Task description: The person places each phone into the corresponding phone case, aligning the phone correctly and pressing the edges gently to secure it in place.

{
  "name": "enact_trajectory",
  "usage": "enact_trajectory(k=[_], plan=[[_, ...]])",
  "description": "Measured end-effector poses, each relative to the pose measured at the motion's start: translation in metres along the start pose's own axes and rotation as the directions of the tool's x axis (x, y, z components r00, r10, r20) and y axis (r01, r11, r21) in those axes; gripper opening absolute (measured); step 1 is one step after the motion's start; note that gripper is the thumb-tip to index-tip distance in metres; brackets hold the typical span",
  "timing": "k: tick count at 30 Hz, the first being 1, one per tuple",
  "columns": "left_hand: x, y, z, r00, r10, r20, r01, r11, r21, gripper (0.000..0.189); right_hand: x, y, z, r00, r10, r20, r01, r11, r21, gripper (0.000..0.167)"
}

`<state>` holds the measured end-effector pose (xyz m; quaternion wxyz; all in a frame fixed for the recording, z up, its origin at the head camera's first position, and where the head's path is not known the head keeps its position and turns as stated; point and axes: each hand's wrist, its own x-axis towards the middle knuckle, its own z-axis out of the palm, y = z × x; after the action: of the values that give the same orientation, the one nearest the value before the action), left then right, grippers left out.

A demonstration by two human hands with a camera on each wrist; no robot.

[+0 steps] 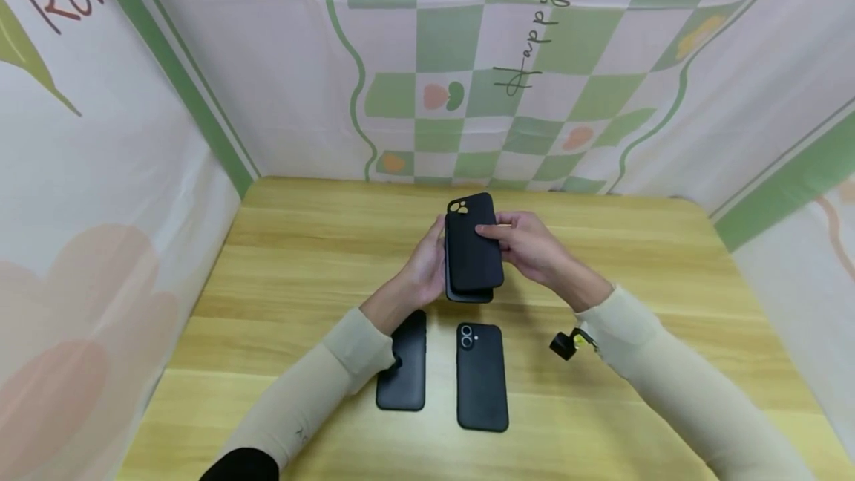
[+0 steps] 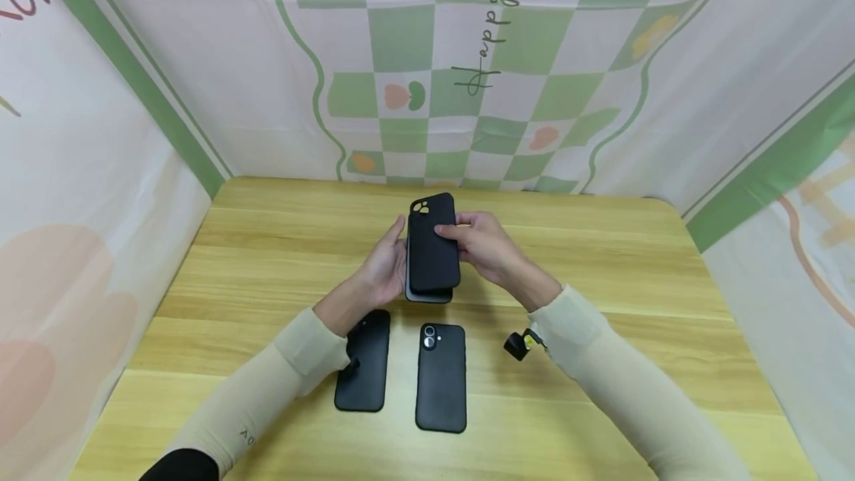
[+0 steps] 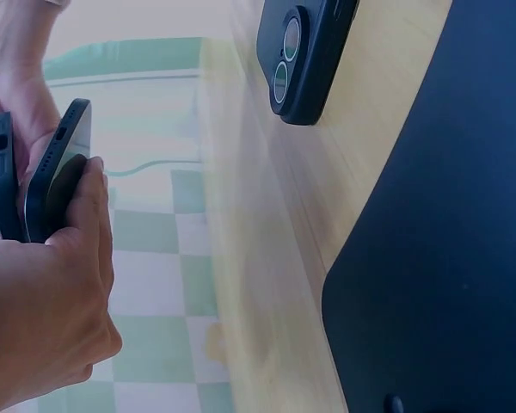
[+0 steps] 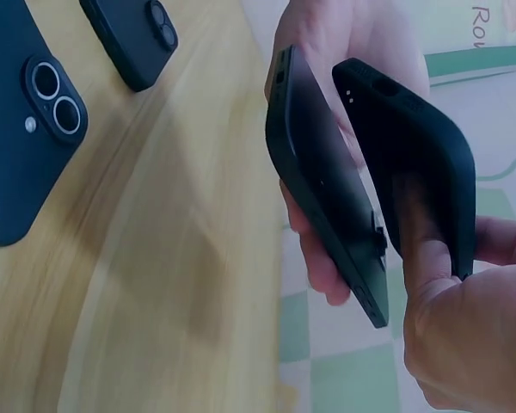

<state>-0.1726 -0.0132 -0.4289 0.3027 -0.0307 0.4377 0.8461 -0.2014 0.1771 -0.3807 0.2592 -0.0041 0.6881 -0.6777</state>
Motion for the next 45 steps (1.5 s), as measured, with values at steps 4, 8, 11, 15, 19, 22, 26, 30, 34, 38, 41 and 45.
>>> enact_trajectory(k=[4,8,11,15,19,22,26,30,34,38,41,45], plan=[[-0.001,0.001,0.000,1.000,-0.008,0.014,0.008,1.000,-0.022,0.077,0.003,0.002,0.004,1.000,0.009,0.009,-0.009,1.000,0.010,0.031],[-0.002,0.002,0.001,1.000,-0.008,0.004,0.008,0.999,-0.038,0.074,0.004,0.003,0.006,0.999,0.031,0.013,-0.031,0.999,0.010,0.032],[-0.002,0.002,0.001,1.000,-0.004,0.001,0.004,0.999,-0.048,0.073,0.004,0.004,0.008,0.999,0.040,0.010,-0.040,0.999,0.006,0.033],[-0.002,0.001,0.000,1.000,0.008,0.005,-0.007,0.999,-0.039,0.071,0.004,0.006,0.009,0.999,0.046,-0.001,-0.046,0.999,0.003,0.031],[-0.002,0.000,0.000,1.000,0.020,0.004,-0.020,0.999,-0.034,0.068,0.004,0.006,0.008,0.999,0.049,-0.006,-0.049,0.999,-0.005,0.031],[-0.002,0.001,0.001,1.000,0.023,0.002,-0.023,0.999,-0.038,0.065,0.003,0.007,0.007,0.999,0.052,-0.011,-0.053,0.999,-0.014,0.033],[-0.002,0.001,0.002,1.000,0.027,-0.011,-0.028,0.999,-0.035,0.063,0.004,0.008,0.006,0.998,0.057,-0.015,-0.058,0.998,-0.024,0.032],[-0.001,0.001,0.002,0.999,0.025,-0.026,-0.026,0.999,-0.041,0.061,0.003,0.008,0.006,0.998,0.058,-0.010,-0.059,0.998,-0.027,0.028],[0.000,0.002,0.002,0.998,0.011,-0.054,-0.014,0.998,-0.062,0.058,0.002,0.009,0.007,0.998,0.068,-0.007,-0.068,0.997,-0.025,0.026],[0.000,0.002,0.002,0.996,0.003,-0.087,-0.010,0.997,-0.076,0.057,0.001,0.010,0.008,0.997,0.074,-0.001,-0.074,0.997,-0.027,0.025],[0.001,0.001,0.002,0.995,0.005,-0.100,-0.014,0.997,-0.080,0.056,0.000,0.010,0.008,0.998,0.066,0.012,-0.065,0.998,-0.027,0.024],[0.002,0.000,0.001,0.995,0.007,-0.102,-0.014,0.997,-0.073,0.054,0.001,0.012,0.007,0.998,0.058,0.021,-0.057,0.998,-0.029,0.024]])
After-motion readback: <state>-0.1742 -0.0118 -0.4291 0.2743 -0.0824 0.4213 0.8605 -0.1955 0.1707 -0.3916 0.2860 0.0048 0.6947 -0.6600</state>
